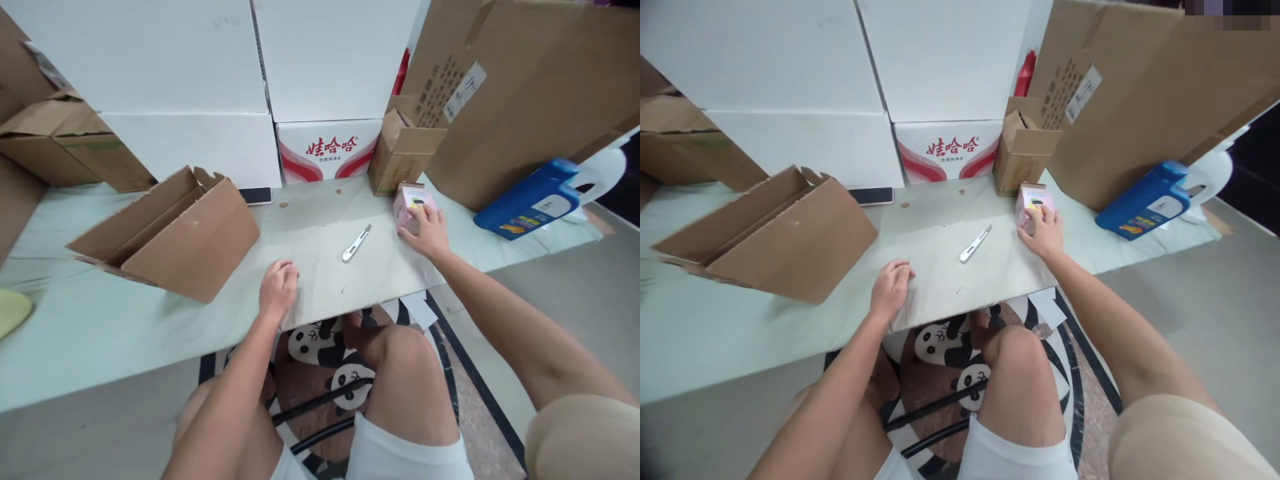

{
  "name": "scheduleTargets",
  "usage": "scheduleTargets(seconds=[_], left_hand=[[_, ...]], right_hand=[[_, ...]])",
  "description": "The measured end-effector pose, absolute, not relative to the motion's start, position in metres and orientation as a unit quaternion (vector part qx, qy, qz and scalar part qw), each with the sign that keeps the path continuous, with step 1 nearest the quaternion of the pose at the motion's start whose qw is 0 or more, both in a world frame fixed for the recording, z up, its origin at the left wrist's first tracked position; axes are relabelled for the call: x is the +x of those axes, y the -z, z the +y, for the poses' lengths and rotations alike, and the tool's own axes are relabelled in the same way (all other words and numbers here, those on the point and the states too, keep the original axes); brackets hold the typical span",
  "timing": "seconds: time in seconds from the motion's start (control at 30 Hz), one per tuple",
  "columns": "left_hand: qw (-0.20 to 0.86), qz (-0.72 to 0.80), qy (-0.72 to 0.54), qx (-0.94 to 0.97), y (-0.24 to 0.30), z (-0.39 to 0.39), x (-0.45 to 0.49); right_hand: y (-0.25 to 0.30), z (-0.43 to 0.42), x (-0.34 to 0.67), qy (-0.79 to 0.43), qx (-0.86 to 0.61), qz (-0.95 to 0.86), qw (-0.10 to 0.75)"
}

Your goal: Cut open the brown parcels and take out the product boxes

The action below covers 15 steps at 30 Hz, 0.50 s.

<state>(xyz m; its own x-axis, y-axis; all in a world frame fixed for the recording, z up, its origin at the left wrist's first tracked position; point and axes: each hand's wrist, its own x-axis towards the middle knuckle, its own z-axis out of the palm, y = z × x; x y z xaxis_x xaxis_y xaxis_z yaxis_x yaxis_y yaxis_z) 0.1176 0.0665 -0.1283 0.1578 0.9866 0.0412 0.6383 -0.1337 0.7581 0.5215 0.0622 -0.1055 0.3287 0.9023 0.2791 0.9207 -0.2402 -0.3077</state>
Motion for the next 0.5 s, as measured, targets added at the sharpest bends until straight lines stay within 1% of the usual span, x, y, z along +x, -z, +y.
scheduleTargets(seconds=[0.13,0.3,0.5], left_hand=[[0.324,0.565,-0.279,0.706,0.123,0.069,0.115],[0.335,0.575,-0.254,0.702,0.113,0.078,0.117],[0.273,0.581,-0.231,0.732,0.116,0.080,0.126]], right_hand=[[0.112,0.080,0.526,0.056,-0.760,-0.613,0.209],[0.114,0.115,0.538,0.066,-0.770,-0.607,0.185],[0.117,0.162,0.556,0.064,-0.775,-0.604,0.178]])
